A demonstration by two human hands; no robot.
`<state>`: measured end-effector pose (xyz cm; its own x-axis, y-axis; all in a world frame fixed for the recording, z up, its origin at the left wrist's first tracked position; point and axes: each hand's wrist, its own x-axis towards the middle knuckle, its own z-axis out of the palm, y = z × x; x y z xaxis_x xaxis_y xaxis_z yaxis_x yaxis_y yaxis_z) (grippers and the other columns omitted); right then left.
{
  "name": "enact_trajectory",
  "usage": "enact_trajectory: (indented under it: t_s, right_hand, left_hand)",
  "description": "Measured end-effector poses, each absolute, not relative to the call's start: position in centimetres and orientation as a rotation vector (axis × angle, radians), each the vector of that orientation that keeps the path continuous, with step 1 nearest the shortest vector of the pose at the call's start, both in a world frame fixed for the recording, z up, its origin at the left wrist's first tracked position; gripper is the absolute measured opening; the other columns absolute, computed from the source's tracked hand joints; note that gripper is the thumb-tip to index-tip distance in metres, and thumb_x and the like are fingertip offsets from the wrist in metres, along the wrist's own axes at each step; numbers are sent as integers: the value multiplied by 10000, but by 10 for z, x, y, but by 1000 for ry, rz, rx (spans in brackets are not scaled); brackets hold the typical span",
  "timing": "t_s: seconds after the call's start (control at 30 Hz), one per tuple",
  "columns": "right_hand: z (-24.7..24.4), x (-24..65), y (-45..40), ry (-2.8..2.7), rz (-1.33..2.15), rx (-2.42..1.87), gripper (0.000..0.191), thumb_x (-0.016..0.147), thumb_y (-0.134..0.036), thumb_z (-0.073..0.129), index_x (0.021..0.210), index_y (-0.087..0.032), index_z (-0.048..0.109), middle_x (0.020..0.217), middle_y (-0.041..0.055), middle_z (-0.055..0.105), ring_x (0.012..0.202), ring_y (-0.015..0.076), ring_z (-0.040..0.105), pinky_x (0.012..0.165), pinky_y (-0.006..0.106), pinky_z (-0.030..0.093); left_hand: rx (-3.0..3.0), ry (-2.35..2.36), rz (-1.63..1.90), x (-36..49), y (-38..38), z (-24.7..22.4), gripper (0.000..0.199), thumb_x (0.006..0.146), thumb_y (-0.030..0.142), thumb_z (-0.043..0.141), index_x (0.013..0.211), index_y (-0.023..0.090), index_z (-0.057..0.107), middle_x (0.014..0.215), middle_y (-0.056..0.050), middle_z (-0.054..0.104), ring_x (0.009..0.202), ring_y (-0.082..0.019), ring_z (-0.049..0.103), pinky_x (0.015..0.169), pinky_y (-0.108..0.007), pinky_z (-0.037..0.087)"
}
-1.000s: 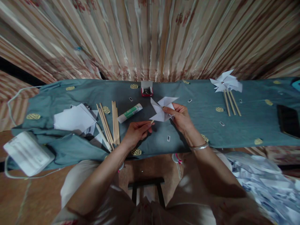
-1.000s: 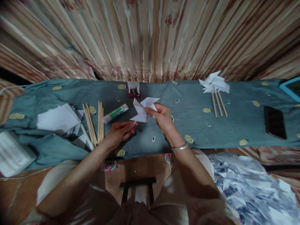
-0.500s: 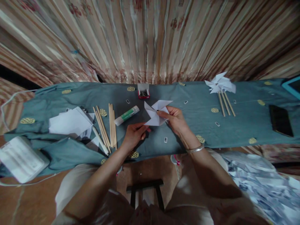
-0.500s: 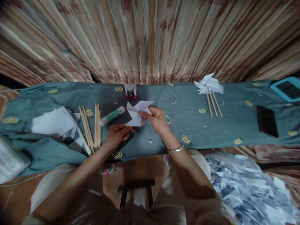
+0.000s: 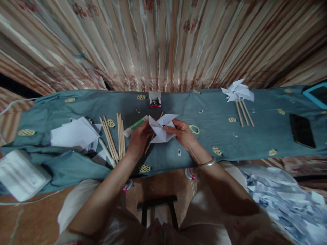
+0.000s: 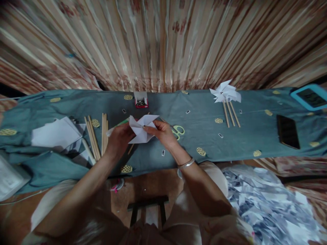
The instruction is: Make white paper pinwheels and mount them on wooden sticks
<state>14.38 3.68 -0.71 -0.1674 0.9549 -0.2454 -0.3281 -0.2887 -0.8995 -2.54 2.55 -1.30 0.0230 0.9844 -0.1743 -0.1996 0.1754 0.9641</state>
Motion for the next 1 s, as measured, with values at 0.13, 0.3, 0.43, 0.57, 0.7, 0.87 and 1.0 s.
enact_trajectory:
  t_s: [0.13,0.3,0.43,0.57,0.7,0.87,1.0]
  right_hand:
    - [-9,139,33,-906,1663,-1062,344,492,-420,928,738,-242,768,718,-41,742,649,131,631,671,263,520]
    - [-10,135,30,-1011,1659,-1072,338,514,-462,913,718,-246,751,703,-38,717,657,146,631,692,295,535]
    - [-12,135,30,-1044,1631,-1105,320,545,-462,898,729,-246,751,702,-42,697,641,135,604,654,279,512]
    - [-15,136,29,-1038,1612,-1117,308,556,-437,894,738,-238,745,713,-43,691,627,123,578,623,266,484]
    - [-16,136,29,-1020,1592,-1133,316,542,-429,898,692,-233,702,681,-50,668,610,117,564,614,265,477]
    - [-15,136,29,-1021,1553,-1165,343,531,-419,903,691,-236,661,683,-51,664,624,124,576,620,270,490]
    - [-15,135,28,-1041,1526,-1153,393,523,-462,905,711,-236,644,671,-52,659,616,123,572,601,268,491]
  left_hand:
    - [729,968,1135,-22,16,0,532,713,701,680,792,175,702,850,-87,733,871,-247,690,733,-331,544]
    - [664,1035,1060,-19,12,-2,371,577,435,867,712,134,696,657,-31,673,614,-143,607,604,-262,479]
    - [601,1069,1086,-19,13,-6,300,506,316,877,671,125,714,660,-19,690,583,-118,586,602,-251,469]
    - [580,1087,1126,-18,13,-9,269,496,276,872,671,126,733,679,-21,715,605,-124,604,626,-256,480]
    - [613,1069,1157,-17,12,-13,231,535,269,860,684,135,745,687,-20,727,609,-124,607,628,-253,479]
    - [644,1083,1199,-16,14,-17,190,570,255,847,690,146,749,712,-21,735,629,-131,616,665,-269,497]
    - [652,1079,1219,-16,14,-18,188,573,255,855,688,146,754,718,-19,737,637,-128,614,663,-262,495]
